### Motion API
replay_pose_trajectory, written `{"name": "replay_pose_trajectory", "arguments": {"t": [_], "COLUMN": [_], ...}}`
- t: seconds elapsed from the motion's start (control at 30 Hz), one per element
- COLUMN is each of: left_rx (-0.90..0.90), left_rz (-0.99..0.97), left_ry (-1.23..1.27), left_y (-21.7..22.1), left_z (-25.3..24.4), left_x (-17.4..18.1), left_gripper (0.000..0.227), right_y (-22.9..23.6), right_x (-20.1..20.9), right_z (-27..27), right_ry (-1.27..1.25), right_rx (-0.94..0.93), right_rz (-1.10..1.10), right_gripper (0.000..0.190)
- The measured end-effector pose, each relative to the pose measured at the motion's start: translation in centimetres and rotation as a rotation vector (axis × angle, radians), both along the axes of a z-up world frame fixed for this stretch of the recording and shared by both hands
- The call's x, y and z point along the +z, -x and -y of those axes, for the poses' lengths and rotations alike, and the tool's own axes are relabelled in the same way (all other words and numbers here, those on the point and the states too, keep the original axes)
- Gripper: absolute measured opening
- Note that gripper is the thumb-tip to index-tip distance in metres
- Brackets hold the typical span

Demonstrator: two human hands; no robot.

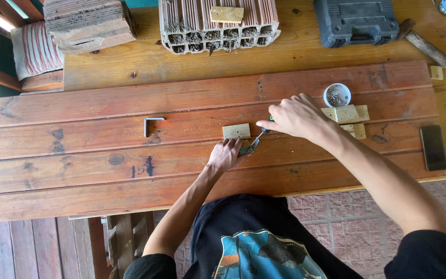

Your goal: The person assembles small wooden blocks using metal corner brackets and screws. They position the brackets on the wood, insert screws, and tighten them with a screwdriver. The person repeats this process for multiple blocks on a wooden workbench.

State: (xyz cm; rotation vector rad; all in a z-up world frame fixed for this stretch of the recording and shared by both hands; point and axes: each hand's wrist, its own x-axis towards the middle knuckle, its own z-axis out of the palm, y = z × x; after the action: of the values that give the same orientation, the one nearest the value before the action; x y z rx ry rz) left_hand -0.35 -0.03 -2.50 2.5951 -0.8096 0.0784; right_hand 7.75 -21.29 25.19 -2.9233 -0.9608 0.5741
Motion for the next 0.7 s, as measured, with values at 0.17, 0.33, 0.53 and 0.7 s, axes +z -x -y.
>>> {"name": "replay_pose_trajectory", "arguments": {"t": [0.17, 0.33, 0.53, 0.7], "left_rx": [0.003, 0.006, -0.029, -0.003], "left_rz": [-0.069, -0.012, -0.053, -0.048], "left_ry": [0.016, 0.014, -0.068, -0.012], "left_y": [0.0, 0.1, 0.2, 0.0], "left_z": [-0.1, 0.0, -0.2, -0.2], "left_x": [0.5, 0.1, 2.1, 1.7], "left_gripper": [0.057, 0.055, 0.05, 0.053], "right_y": [0.2, -0.8, -2.0, -0.5], "right_x": [2.9, 0.8, -1.2, 2.1], "right_z": [-1.5, -1.0, -1.6, -2.1], "right_ry": [-0.108, -0.144, 0.082, 0.149], "right_rx": [0.023, 0.016, -0.021, 0.039], "right_rz": [-0.255, -0.267, 0.02, -0.064], "right_gripper": [0.054, 0.028, 0.051, 0.066]}}
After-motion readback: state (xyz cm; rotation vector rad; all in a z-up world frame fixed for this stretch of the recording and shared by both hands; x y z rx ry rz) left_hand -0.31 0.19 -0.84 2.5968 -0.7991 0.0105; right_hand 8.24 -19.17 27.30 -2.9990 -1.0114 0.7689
